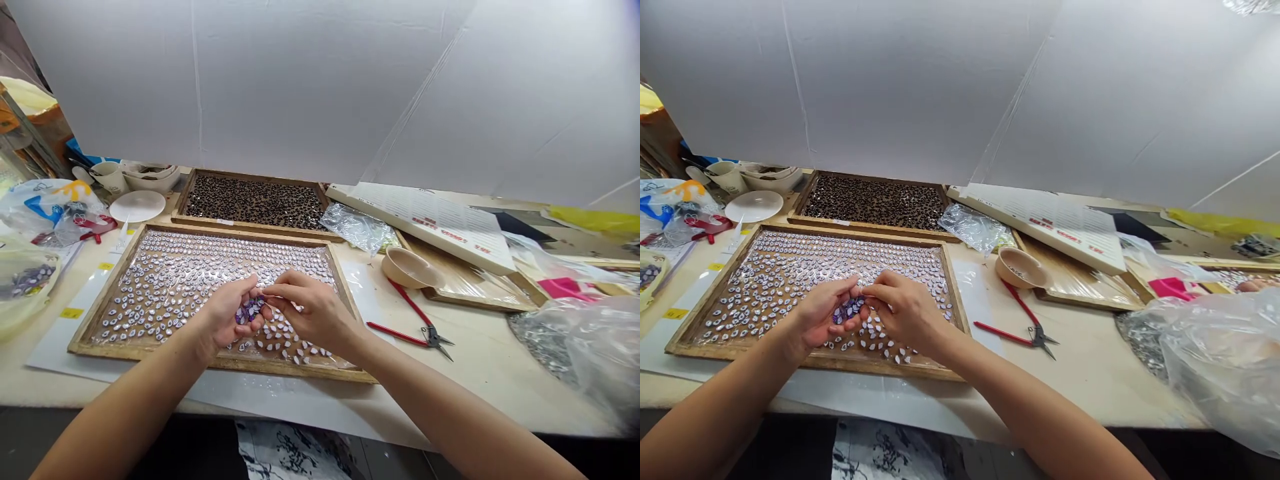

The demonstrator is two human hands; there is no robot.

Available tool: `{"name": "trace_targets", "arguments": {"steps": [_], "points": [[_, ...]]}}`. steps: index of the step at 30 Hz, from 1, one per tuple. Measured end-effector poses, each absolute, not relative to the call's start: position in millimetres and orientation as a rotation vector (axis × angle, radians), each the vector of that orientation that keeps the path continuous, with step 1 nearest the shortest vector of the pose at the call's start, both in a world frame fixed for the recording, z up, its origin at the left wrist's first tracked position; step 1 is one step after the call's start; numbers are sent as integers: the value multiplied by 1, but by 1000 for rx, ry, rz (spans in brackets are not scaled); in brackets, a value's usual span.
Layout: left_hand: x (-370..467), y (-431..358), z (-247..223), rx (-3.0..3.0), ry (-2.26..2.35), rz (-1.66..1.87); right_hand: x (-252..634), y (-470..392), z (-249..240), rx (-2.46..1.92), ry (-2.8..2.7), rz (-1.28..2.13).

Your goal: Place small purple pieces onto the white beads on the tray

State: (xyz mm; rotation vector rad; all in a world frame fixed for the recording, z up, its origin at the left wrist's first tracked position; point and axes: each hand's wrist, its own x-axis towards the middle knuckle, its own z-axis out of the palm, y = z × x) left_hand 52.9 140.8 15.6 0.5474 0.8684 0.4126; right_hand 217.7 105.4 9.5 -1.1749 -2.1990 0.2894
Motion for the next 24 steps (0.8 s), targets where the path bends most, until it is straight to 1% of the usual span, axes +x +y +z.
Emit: {"name": "trace_targets", "arguments": {"steps": [6,9,15,21,24], "points": [[56,139,16,566,845,411,210,110,7,-1231,-2314,158],[55,139,15,578,839,419,211,113,9,-1288,-2301,216],[54,139,13,631,866,410,215,118,10,-1292,-2265,453],[53,139,13,636,859,415,213,116,8,-1289,-2270,386],[52,140,13,634,831,418,214,116,11,-1240,-2213,415]]}}
